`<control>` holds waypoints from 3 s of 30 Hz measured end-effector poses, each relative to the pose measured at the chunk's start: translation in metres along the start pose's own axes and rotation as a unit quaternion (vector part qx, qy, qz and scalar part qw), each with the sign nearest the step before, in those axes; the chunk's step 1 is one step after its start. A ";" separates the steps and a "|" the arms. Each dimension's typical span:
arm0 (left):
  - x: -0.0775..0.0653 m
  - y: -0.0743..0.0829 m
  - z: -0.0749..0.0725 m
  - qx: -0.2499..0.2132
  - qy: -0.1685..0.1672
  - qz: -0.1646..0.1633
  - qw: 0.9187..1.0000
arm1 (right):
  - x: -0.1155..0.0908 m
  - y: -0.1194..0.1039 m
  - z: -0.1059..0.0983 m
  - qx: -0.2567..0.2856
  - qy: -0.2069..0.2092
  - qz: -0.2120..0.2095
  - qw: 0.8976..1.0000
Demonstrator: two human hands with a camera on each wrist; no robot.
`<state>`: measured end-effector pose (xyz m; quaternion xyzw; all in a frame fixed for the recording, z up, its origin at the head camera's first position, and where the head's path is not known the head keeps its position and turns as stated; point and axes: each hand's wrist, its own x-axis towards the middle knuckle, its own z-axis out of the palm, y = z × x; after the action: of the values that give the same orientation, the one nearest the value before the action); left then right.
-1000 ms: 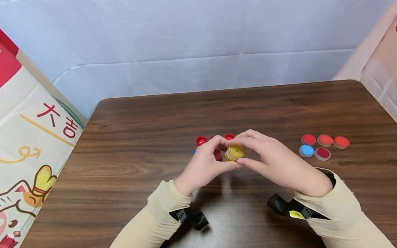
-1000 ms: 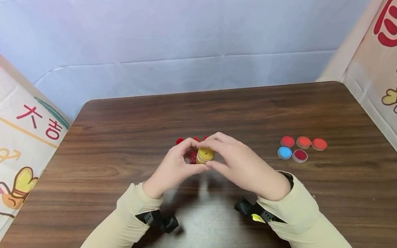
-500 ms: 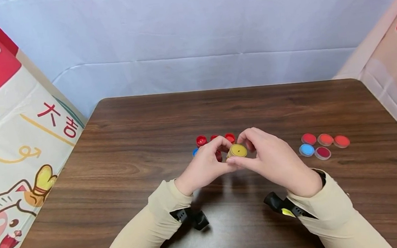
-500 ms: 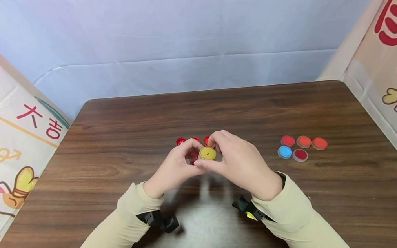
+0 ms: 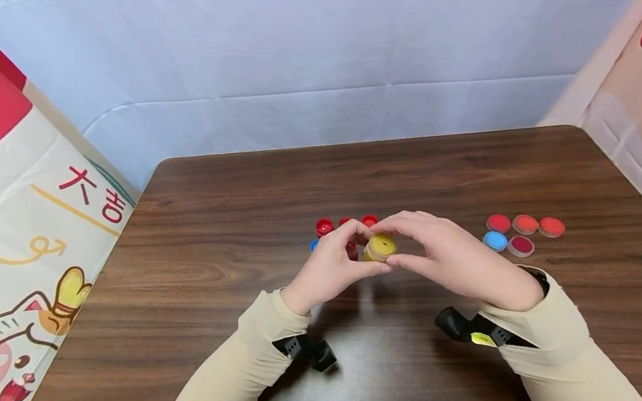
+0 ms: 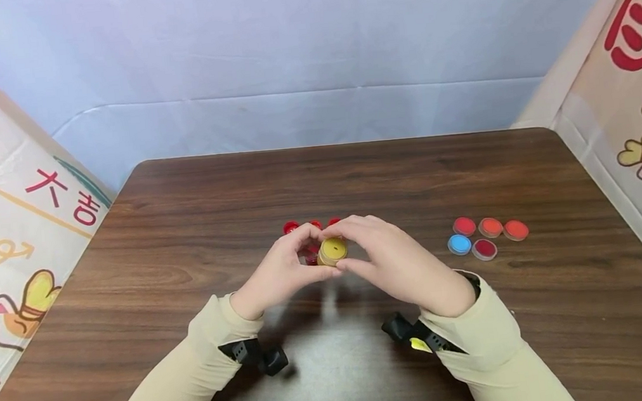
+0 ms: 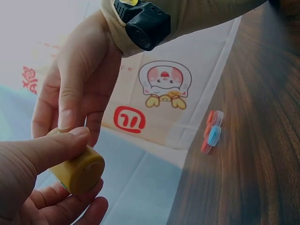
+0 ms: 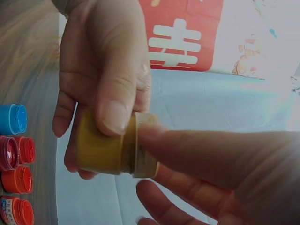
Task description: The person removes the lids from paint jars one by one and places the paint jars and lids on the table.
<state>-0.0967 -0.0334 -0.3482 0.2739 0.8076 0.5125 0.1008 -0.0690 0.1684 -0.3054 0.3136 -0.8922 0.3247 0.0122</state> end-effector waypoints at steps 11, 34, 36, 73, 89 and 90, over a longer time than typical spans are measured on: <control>0.000 0.001 0.000 -0.018 -0.008 -0.004 1.000 | 0.006 -0.002 0.008 0.015 0.038 0.083 0.996; -0.001 0.003 0.000 -0.045 -0.017 0.000 0.999 | -0.002 -0.004 0.001 0.050 -0.012 -0.032 0.998; -0.001 0.003 0.000 -0.044 -0.015 0.000 0.999 | -0.001 -0.005 0.004 0.032 0.023 -0.002 0.999; 0.003 -0.008 0.010 0.037 0.003 0.005 0.999 | 0.002 -0.001 0.010 -0.041 -0.002 0.073 0.997; 0.002 -0.006 0.008 0.067 0.022 0.033 0.997 | 0.005 0.003 0.006 -0.021 -0.003 0.088 0.996; 0.003 -0.007 0.009 0.073 0.024 0.033 0.996 | 0.005 0.002 0.008 -0.027 0.000 0.097 0.995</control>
<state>-0.0973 -0.0274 -0.3578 0.2947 0.8355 0.4618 0.0436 -0.0731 0.1625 -0.3116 0.2252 -0.9267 0.3006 -0.0105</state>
